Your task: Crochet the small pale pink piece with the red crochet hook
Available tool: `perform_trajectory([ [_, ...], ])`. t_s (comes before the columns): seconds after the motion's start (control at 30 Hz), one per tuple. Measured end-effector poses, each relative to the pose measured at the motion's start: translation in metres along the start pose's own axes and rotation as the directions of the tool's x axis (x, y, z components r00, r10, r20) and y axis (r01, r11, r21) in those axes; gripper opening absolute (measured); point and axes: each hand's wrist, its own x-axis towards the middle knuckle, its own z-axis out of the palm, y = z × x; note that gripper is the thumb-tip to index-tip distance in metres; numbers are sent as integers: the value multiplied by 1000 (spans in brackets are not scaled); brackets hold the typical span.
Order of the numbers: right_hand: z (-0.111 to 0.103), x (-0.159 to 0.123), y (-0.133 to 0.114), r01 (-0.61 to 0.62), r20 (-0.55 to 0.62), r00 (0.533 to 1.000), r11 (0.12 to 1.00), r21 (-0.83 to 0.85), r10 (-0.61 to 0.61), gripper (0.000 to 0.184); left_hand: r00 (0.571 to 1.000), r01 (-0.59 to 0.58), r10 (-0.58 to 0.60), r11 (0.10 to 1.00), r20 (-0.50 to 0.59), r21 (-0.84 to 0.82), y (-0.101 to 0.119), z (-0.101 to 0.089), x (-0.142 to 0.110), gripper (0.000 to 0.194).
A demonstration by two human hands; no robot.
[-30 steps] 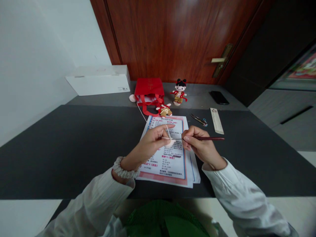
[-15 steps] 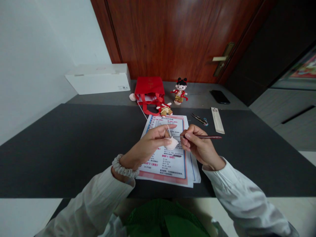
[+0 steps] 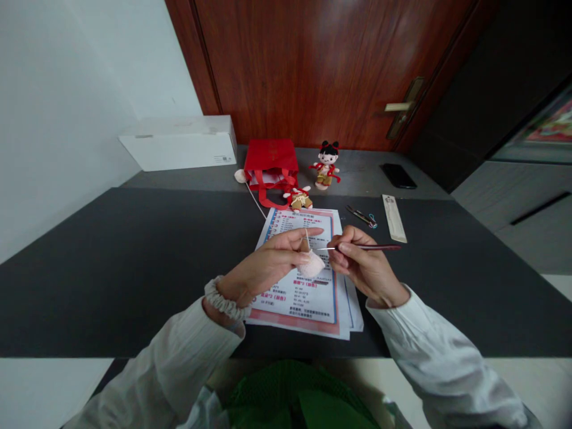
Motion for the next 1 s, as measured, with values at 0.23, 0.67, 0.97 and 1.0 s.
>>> perform_trajectory([
  [0.23, -2, 1, 0, 108, 63, 993, 992, -72, -103, 15, 999, 38, -38, 998, -10, -57, 3, 0, -1, 49],
  [0.67, -15, -2, 5, 303, 197, 945, 923, -237, -260, 8, 987, 154, -149, 984, 55, -94, 11, -1, -5, 44],
  [0.97, -17, -5, 3, 357, 230, 927, 883, -306, -295, 10, 965, 219, -180, 953, 190, -210, 7, -11, -2, 48],
  [1.0, -18, -5, 3, 362, 238, 925, 881, -305, -297, 11, 961, 223, -175, 949, 212, -223, 7, -11, -2, 48],
])
